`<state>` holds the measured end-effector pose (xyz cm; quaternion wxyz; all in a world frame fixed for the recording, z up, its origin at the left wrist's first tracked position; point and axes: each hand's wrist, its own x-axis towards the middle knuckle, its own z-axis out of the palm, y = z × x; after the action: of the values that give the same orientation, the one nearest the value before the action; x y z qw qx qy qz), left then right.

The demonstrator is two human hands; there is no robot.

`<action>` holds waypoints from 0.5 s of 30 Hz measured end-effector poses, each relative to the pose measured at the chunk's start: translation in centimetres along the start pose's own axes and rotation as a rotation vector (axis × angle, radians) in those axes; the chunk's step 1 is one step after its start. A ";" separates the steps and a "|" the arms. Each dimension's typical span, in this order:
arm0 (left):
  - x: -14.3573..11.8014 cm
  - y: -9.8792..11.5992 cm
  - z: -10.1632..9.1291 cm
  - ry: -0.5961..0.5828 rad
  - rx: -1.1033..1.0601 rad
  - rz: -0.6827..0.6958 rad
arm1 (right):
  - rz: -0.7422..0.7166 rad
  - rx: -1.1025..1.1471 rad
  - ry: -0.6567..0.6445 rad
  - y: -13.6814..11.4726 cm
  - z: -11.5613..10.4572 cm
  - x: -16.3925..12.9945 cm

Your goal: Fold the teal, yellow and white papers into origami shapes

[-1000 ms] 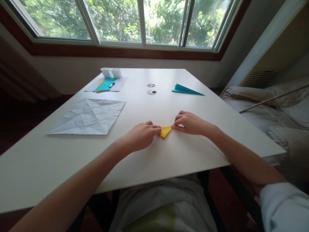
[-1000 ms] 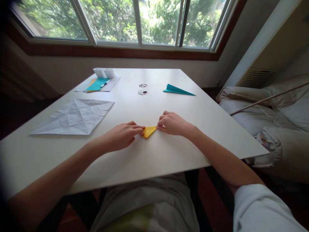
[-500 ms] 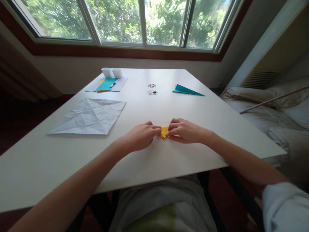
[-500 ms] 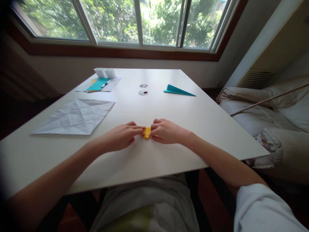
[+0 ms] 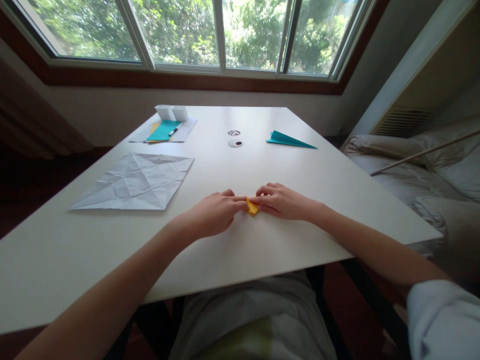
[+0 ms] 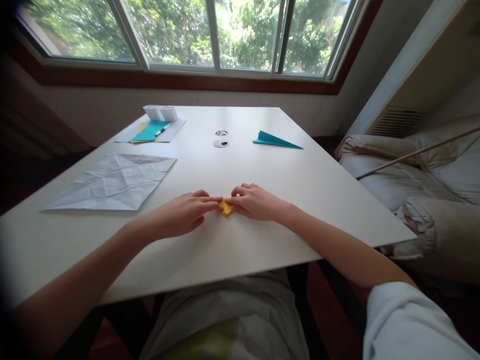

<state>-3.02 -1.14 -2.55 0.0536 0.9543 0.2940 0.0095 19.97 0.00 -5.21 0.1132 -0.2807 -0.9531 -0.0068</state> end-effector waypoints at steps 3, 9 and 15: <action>-0.4 0.4 -0.3 -0.020 0.044 -0.036 | 0.017 -0.015 -0.002 -0.2 0.1 0.1; -0.9 1.6 -0.8 -0.045 0.109 -0.141 | 0.025 -0.030 -0.016 -0.2 -0.2 0.1; -1.2 2.0 -0.8 -0.062 0.142 -0.192 | 0.091 -0.016 0.023 -0.5 0.1 0.4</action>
<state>-2.93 -3.35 -1.57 -0.0045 0.9230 0.3819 -0.0462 19.32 -0.22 -5.22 0.1220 -0.3244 -0.9379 -0.0122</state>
